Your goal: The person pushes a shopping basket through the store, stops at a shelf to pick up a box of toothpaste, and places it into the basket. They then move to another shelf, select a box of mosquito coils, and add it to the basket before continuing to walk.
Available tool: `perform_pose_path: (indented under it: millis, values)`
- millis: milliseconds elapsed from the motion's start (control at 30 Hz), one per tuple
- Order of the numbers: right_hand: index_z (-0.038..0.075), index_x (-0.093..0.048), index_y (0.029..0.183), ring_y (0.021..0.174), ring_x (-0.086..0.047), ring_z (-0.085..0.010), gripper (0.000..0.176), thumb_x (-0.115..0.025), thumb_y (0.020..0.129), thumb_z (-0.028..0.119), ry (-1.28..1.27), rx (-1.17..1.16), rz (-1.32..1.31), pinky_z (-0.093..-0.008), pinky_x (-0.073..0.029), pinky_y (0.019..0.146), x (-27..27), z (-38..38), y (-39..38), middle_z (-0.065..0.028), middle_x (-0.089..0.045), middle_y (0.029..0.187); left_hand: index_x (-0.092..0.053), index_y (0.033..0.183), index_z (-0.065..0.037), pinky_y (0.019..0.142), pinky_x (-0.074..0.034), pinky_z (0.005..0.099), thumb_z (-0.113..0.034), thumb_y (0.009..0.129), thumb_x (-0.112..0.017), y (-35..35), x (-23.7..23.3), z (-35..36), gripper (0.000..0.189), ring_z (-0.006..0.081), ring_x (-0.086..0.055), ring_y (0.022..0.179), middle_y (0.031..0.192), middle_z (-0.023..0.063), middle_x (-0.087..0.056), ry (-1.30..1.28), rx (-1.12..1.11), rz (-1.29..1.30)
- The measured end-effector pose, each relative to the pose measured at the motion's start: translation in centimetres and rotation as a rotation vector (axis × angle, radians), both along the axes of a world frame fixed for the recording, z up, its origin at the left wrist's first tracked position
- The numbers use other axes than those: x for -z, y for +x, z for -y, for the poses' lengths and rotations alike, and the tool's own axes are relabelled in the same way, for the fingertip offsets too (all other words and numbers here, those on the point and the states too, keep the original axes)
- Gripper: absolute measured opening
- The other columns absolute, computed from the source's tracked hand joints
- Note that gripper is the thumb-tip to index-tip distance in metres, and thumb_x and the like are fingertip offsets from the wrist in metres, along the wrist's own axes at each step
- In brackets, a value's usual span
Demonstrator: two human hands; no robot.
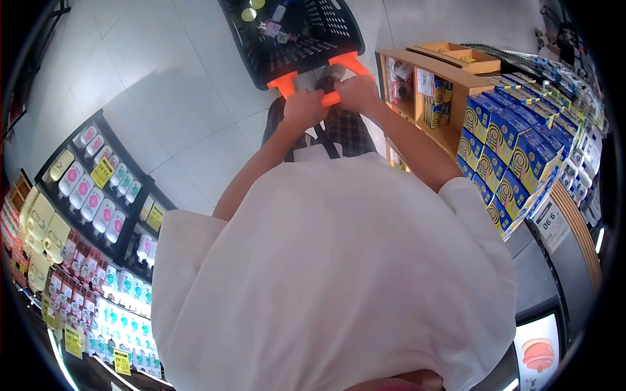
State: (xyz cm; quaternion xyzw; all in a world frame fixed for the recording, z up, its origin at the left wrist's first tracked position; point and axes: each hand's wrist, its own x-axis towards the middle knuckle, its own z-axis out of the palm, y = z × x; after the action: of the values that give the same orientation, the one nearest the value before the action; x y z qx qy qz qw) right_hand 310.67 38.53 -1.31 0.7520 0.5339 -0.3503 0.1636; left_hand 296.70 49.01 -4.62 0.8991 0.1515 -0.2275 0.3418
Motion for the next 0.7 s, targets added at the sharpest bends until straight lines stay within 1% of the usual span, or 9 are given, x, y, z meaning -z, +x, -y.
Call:
perform_pose_path:
  millis: [100, 200, 300, 400, 533, 633, 667, 700]
  values:
    - [0.014, -0.067, 0.088, 0.071, -0.068, -0.0259, 0.022, -0.066, 0.072, 0.028, 0.065, -0.038, -0.001, -0.0412, -0.053, 0.062, 0.5, -1.8, 2.0, -0.0066, -0.068, 0.072, -0.066, 0.079, -0.010, 0.060, -0.052, 0.0428, -0.027, 0.075, -0.065, 1.2, 1.1, -1.1, 0.017, 0.0314, -0.064, 0.068, 0.067, 0.0118, -0.064, 0.021, -0.138, 0.145]
    - [0.014, -0.068, 0.085, 0.072, -0.068, -0.0251, 0.019, -0.066, 0.073, 0.029, 0.102, -0.069, 0.008, -0.0401, -0.053, 0.063, 1.3, -3.6, 3.8, -0.0058, -0.068, 0.073, -0.066, 0.091, -0.010, 0.066, -0.054, 0.0420, -0.035, 0.079, -0.063, 2.9, 1.1, -3.0, 0.028, 0.0306, -0.067, 0.077, 0.080, 0.0133, -0.067, 0.021, -0.078, 0.049]
    - [0.015, -0.068, 0.084, 0.071, -0.068, -0.0246, 0.018, -0.065, 0.074, 0.029, 0.129, -0.102, 0.019, -0.0399, -0.053, 0.062, 1.6, -5.5, 5.6, -0.0053, -0.068, 0.073, -0.067, 0.092, -0.010, 0.068, -0.054, 0.0423, -0.038, 0.080, -0.063, 4.7, 1.1, -4.9, 0.030, 0.0309, -0.066, 0.079, 0.081, 0.0134, -0.068, 0.037, -0.080, 0.029]
    - [0.015, -0.069, 0.079, 0.071, -0.068, -0.0245, 0.015, -0.065, 0.073, 0.028, 0.180, -0.130, 0.023, -0.0385, -0.053, 0.060, 1.6, -8.0, 7.4, -0.0059, -0.068, 0.073, -0.066, 0.078, -0.009, 0.063, -0.052, 0.0448, -0.032, 0.074, -0.068, 5.9, 1.2, -6.6, 0.024, 0.0340, -0.064, 0.073, 0.071, 0.0141, -0.065, 0.042, -0.221, 0.137]
    - [0.015, -0.070, 0.076, 0.071, -0.069, -0.0249, 0.014, -0.064, 0.073, 0.027, 0.232, -0.159, 0.001, -0.0378, -0.053, 0.060, 1.5, -11.5, 9.6, -0.0069, -0.068, 0.073, -0.067, 0.078, -0.010, 0.066, -0.052, 0.0455, -0.033, 0.074, -0.067, 8.3, 0.6, -10.0, 0.024, 0.0338, -0.065, 0.078, 0.075, 0.0140, -0.066, 0.069, -0.237, 0.063]
    - [0.015, -0.070, 0.073, 0.071, -0.069, -0.0253, 0.013, -0.062, 0.073, 0.026, 0.275, -0.138, 0.005, -0.0383, -0.053, 0.060, 1.7, -14.3, 10.9, -0.0072, -0.069, 0.073, -0.069, 0.080, -0.011, 0.069, -0.053, 0.0457, -0.033, 0.073, -0.067, 9.9, -0.3, -13.0, 0.024, 0.0337, -0.065, 0.080, 0.078, 0.0146, -0.067, 0.073, -0.237, -0.006]
    - [0.016, -0.072, 0.074, 0.073, -0.069, -0.0257, 0.014, -0.061, 0.074, 0.026, 0.303, -0.169, 0.020, -0.0392, -0.054, 0.062, 1.9, -15.2, 11.3, -0.0074, -0.069, 0.075, -0.070, 0.081, -0.011, 0.071, -0.053, 0.0458, -0.033, 0.073, -0.067, 10.4, -0.3, -13.8, 0.024, 0.0340, -0.065, 0.080, 0.079, 0.0150, -0.067, 0.086, -0.237, -0.033]
    - [0.017, -0.074, 0.080, 0.075, -0.069, -0.0269, 0.017, -0.061, 0.074, 0.027, 0.321, -0.192, 0.010, -0.0397, -0.054, 0.066, 3.1, -16.0, 11.8, -0.0072, -0.070, 0.077, -0.071, 0.082, -0.012, 0.072, -0.053, 0.0458, -0.033, 0.073, -0.067, 10.8, -0.3, -14.6, 0.024, 0.0342, -0.066, 0.081, 0.080, 0.0155, -0.068, 0.100, -0.240, -0.059]
